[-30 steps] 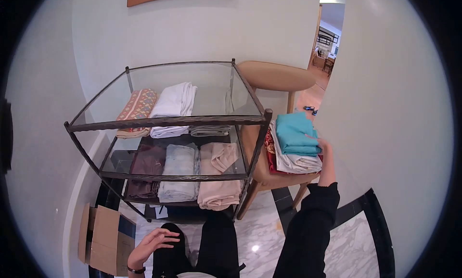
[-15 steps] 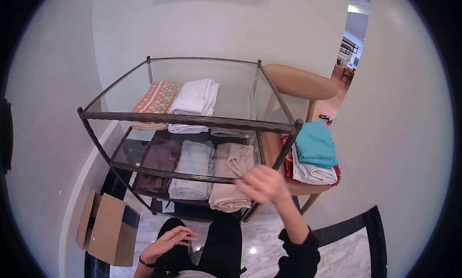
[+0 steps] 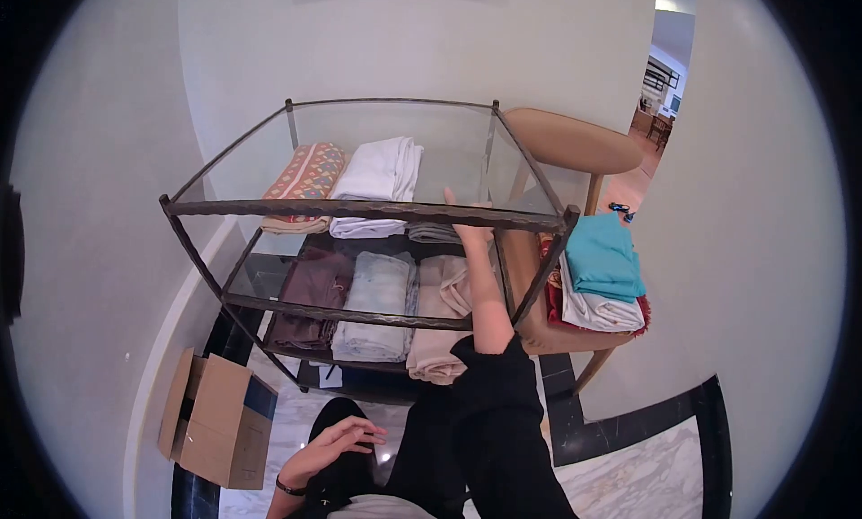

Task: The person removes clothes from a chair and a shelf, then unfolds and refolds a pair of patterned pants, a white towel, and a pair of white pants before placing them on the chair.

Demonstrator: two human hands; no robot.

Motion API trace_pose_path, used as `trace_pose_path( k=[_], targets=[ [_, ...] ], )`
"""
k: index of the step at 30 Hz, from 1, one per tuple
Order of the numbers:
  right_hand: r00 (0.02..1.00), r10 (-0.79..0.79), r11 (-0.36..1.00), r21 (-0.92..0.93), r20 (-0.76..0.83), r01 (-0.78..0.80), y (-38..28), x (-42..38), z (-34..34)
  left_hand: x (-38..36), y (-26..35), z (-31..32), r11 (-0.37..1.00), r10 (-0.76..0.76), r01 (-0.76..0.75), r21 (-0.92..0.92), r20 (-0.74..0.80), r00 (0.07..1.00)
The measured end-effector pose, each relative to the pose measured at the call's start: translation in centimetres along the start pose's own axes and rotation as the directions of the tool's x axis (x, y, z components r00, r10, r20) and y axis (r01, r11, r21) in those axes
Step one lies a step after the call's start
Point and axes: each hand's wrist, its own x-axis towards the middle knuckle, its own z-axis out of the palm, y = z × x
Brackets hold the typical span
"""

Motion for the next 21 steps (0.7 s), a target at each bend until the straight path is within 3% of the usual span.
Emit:
trace_pose_path(
  k=[3,6,9,15,21],
  targets=[
    [0.987,-0.147,0.986,0.086,0.069,0.141,0.3,-0.1,-1.4,-0.2,0.1,-0.4,1.0,-0.003,0.003,0.005,-0.015,1.0],
    [0.972,-0.049,0.999,0.025,0.229,0.045,-0.1,-0.3,-3.2,-0.5,0.3,-0.3,0.999,-0.015,0.017,0.046,-0.037,0.999],
    [0.971,0.026,0.998,0.043,0.236,-0.037,-0.3,-1.1,-3.7,-0.8,0.0,-0.4,0.999,-0.015,0.017,0.031,-0.041,0.999],
    [0.973,-0.129,0.988,-0.056,0.19,0.142,0.9,-2.7,-4.2,-1.5,-0.2,-0.6,1.0,-0.004,0.004,0.004,-0.052,0.999],
    [0.946,0.137,0.981,-0.171,0.295,-0.089,-4.4,-15.4,-12.0,-1.1,-1.1,-0.8,0.999,-0.044,0.044,-0.003,-0.025,0.999]
  ],
)
